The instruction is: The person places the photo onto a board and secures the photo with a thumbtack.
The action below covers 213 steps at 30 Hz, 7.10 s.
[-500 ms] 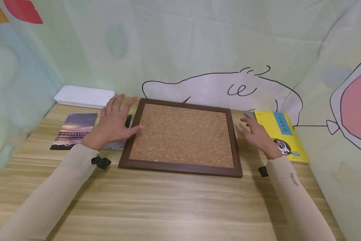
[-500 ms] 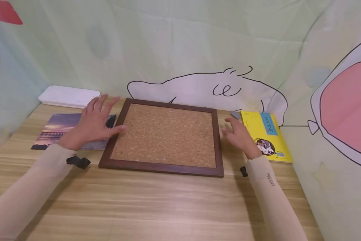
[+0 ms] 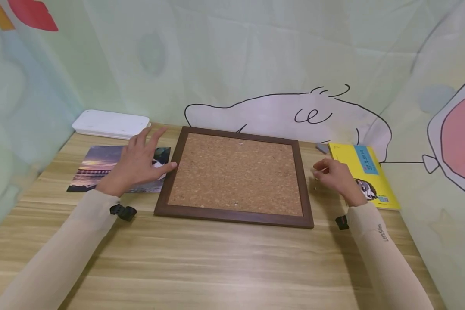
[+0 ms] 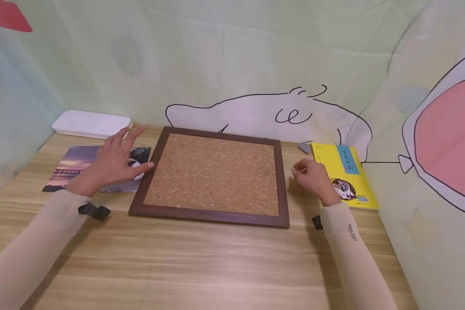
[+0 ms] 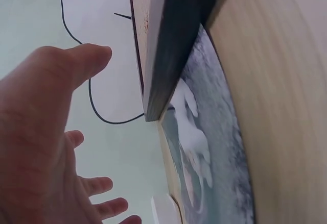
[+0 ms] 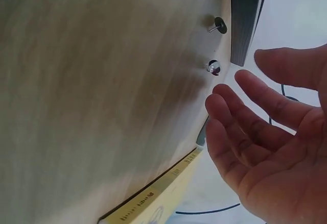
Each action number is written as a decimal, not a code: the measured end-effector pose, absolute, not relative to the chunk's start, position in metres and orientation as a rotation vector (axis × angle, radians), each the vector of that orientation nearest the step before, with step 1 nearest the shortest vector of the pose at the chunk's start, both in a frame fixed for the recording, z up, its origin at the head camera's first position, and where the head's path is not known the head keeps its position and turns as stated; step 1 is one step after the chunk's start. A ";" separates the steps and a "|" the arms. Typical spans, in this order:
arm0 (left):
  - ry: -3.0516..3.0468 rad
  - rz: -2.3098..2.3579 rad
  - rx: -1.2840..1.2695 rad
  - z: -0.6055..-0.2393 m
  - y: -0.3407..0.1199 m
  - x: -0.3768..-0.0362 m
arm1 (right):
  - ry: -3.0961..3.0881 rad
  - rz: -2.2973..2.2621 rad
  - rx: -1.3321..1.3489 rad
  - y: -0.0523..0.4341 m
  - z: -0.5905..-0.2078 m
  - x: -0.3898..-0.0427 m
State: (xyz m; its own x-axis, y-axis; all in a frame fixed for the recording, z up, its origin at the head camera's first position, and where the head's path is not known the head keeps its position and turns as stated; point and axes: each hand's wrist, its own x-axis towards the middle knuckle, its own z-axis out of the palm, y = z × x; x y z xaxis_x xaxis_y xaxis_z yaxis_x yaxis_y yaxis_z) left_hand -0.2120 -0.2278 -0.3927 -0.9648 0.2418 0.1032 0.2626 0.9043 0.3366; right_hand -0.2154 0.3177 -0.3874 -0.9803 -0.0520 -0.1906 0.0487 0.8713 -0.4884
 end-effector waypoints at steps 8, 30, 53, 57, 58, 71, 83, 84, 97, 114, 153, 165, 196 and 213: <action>-3.048 -0.554 -0.355 -0.393 -0.237 -0.206 | 2.861 -0.721 -0.017 0.322 -0.392 -0.215; -3.148 -0.568 -0.260 -0.397 -0.251 -0.203 | 2.877 -0.710 -0.062 0.327 -0.400 -0.218; -3.135 -0.664 -0.173 -0.402 -0.257 -0.210 | 2.880 -0.729 0.029 0.328 -0.401 -0.216; -3.120 -0.713 -0.154 -0.403 -0.262 -0.212 | 2.886 -0.725 0.042 0.329 -0.400 -0.215; -3.114 -0.728 -0.154 -0.404 -0.265 -0.212 | 2.883 -0.728 0.043 0.328 -0.400 -0.215; -2.962 -0.937 -0.099 -0.412 -0.287 -0.212 | 2.897 -0.779 0.087 0.329 -0.397 -0.213; -2.857 -1.262 0.104 -0.397 -0.284 -0.212 | 2.929 -0.788 0.092 0.326 -0.394 -0.217; -2.846 -1.268 0.110 -0.395 -0.282 -0.212 | 2.930 -0.791 0.092 0.326 -0.393 -0.218; -2.805 -1.342 0.153 -0.382 -0.268 -0.209 | 2.903 -0.880 0.089 0.314 -0.383 -0.218; -2.793 -1.478 0.056 -0.378 -0.230 -0.221 | 2.852 -1.070 0.069 0.284 -0.370 -0.220; -2.937 -1.064 -0.187 -0.403 -0.139 -0.243 | 2.685 -1.347 -0.030 0.226 -0.377 -0.228; -3.034 -0.927 -0.209 -0.404 -0.134 -0.244 | 2.691 -1.320 -0.067 0.204 -0.372 -0.236; -3.063 -1.026 -0.190 -0.403 -0.142 -0.247 | 2.534 -1.346 -0.163 0.135 -0.372 -0.256; -3.046 -1.024 -0.208 -0.404 -0.142 -0.249 | 2.413 -1.363 -0.208 0.092 -0.379 -0.275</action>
